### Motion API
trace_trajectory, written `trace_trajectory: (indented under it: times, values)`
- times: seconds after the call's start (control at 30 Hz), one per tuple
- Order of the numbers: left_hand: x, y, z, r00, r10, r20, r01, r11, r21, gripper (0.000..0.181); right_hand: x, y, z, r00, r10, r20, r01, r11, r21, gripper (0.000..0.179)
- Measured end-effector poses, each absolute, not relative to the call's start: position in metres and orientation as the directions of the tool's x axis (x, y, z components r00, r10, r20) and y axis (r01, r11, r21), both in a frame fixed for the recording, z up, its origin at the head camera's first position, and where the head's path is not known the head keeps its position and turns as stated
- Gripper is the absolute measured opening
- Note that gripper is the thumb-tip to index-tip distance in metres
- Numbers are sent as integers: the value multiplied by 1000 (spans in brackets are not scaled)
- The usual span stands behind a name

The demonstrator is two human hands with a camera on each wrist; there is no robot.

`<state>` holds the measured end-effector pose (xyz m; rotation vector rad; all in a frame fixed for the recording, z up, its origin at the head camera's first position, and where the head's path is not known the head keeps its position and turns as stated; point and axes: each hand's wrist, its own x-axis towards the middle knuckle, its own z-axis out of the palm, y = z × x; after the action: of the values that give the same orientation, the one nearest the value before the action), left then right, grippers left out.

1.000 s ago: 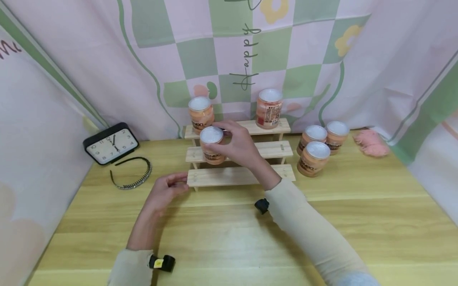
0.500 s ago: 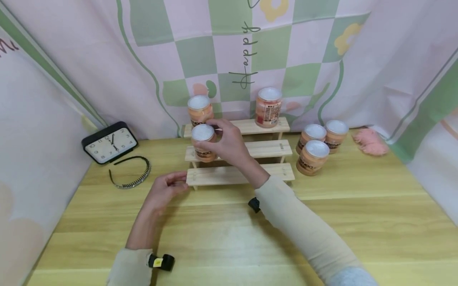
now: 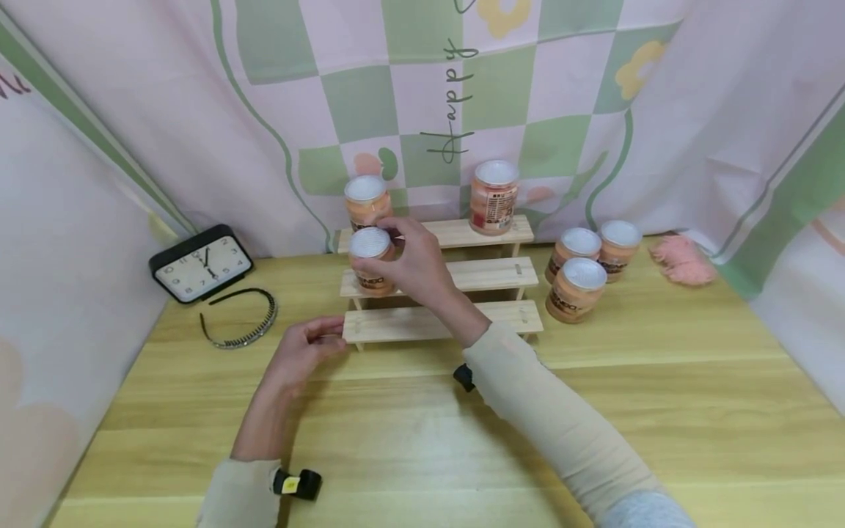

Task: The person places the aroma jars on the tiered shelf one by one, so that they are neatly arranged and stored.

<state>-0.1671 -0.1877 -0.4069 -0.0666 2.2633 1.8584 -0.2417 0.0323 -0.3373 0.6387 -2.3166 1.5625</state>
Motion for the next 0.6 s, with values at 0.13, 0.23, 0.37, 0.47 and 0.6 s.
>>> trace_trajectory:
  times: [0.13, 0.23, 0.37, 0.47, 0.6]
  values:
    - [-167, -188, -407, -976, 97, -194, -171, 204, 964, 45, -241, 32, -337, -866, -205, 457, -500, 328, -801, 63]
    - [-167, -188, -407, -977, 97, -192, -170, 205, 964, 45, -241, 33, -338, -865, -208, 456, -501, 328, -801, 64]
    - [-167, -188, -408, -977, 97, -191, -167, 212, 963, 46, -241, 34, -338, -865, -213, 454, -501, 329, -800, 65]
    - [-166, -187, -409, -976, 94, -196, -173, 210, 962, 46, -240, 36, -337, -865, -219, 452, -501, 323, -803, 65]
    - [-166, -187, -409, -976, 93, -197, -175, 207, 963, 46, -236, 41, -333, -857, -223, 465, -514, 311, -799, 58]
